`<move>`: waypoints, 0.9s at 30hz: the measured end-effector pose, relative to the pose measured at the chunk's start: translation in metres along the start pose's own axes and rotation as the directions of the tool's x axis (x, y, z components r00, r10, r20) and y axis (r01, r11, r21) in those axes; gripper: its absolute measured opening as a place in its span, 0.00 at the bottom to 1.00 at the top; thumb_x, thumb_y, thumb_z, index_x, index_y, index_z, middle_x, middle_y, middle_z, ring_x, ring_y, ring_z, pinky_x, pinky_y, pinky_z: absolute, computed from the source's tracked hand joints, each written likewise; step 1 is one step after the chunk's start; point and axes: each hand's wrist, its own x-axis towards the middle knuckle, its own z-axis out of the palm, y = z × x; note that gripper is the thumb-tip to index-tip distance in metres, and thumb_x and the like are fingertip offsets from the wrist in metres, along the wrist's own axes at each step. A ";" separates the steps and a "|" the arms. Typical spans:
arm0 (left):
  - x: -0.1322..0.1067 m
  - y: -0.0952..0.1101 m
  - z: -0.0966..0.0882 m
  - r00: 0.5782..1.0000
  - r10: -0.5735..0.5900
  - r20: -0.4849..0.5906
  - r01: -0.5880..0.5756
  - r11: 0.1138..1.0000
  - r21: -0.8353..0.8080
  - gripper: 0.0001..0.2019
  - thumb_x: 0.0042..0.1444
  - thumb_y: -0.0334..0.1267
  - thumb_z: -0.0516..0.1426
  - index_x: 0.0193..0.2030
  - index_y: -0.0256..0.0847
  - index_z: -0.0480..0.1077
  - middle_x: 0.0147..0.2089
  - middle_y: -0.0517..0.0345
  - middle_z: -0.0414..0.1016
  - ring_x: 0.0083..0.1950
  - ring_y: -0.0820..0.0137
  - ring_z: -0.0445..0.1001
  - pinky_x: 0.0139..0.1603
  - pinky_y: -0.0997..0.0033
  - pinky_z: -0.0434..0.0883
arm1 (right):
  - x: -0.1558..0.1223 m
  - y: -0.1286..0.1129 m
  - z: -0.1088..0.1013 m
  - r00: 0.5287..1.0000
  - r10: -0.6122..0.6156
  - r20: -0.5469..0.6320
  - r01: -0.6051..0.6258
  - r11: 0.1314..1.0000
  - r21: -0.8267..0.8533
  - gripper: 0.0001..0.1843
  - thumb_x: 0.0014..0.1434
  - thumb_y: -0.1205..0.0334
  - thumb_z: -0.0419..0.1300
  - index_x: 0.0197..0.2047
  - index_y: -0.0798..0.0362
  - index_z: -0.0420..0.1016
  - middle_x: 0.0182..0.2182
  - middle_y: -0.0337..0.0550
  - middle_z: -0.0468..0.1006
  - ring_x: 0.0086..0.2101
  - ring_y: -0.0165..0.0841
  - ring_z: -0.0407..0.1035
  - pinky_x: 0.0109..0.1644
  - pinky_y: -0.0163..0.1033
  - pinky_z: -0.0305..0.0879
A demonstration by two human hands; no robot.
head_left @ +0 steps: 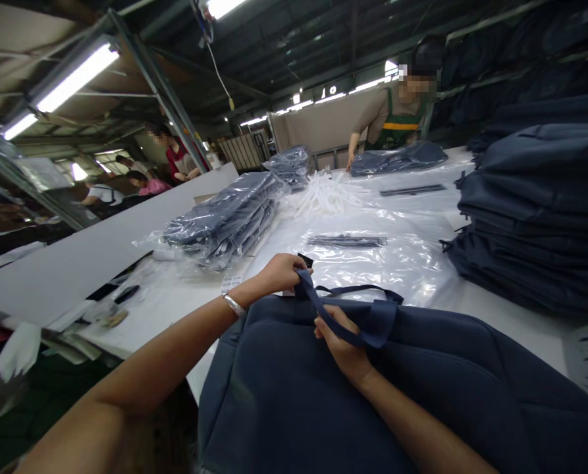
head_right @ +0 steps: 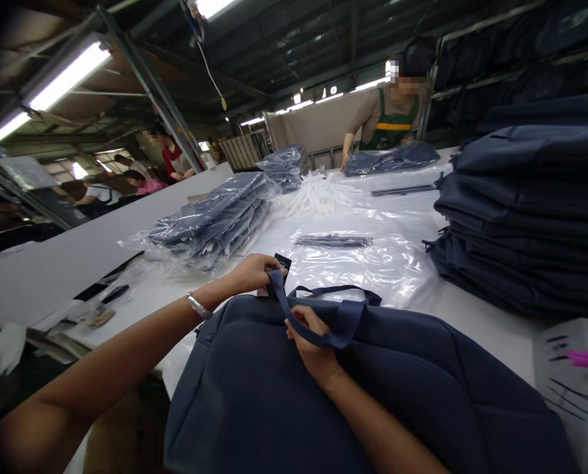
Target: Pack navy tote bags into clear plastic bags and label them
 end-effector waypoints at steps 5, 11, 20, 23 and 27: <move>-0.018 0.005 0.019 0.989 0.100 0.109 -0.104 0.994 0.024 0.10 0.50 0.32 0.60 0.40 0.37 0.78 0.31 0.56 0.80 0.32 0.66 0.77 0.33 0.72 0.68 | 0.013 -0.006 -0.012 0.992 -0.053 0.115 0.032 0.983 0.180 0.59 0.49 0.55 0.73 0.74 0.39 0.40 0.63 0.52 0.63 0.47 0.36 0.71 0.46 0.41 0.74; -0.030 -0.002 0.003 0.770 0.530 0.355 -0.567 0.824 -0.003 0.22 0.57 0.31 0.60 0.59 0.45 0.72 0.57 0.51 0.76 0.55 0.61 0.75 0.56 0.67 0.69 | 0.008 -0.022 -0.024 0.977 -0.105 0.188 0.057 0.969 0.241 0.21 0.58 0.51 0.66 0.54 0.47 0.76 0.56 0.49 0.72 0.44 0.37 0.72 0.49 0.43 0.71; 0.008 -0.069 0.002 0.759 0.248 0.602 -0.354 0.933 0.062 0.40 0.50 0.49 0.67 0.69 0.46 0.60 0.65 0.47 0.70 0.64 0.52 0.68 0.64 0.54 0.63 | 0.014 -0.009 -0.028 0.990 0.035 0.136 -0.098 0.868 0.487 0.15 0.62 0.49 0.61 0.36 0.53 0.79 0.27 0.42 0.75 0.27 0.32 0.65 0.31 0.38 0.62; 0.013 -0.085 0.007 0.757 0.250 0.604 -0.224 0.967 -0.120 0.27 0.58 0.49 0.60 0.62 0.43 0.70 0.59 0.51 0.76 0.57 0.60 0.75 0.57 0.67 0.67 | 0.017 -0.007 -0.029 0.986 0.100 0.134 -0.156 0.834 0.529 0.15 0.60 0.48 0.63 0.36 0.53 0.80 0.28 0.42 0.76 0.26 0.31 0.64 0.29 0.38 0.61; 0.005 -0.083 -0.007 0.874 0.256 0.412 -0.235 0.967 -0.102 0.17 0.60 0.47 0.57 0.48 0.39 0.78 0.43 0.53 0.82 0.43 0.66 0.77 0.46 0.74 0.69 | 0.022 -0.009 -0.030 0.986 0.157 0.061 -0.161 0.780 0.605 0.15 0.57 0.48 0.66 0.36 0.52 0.81 0.39 0.45 0.79 0.25 0.27 0.63 0.27 0.36 0.59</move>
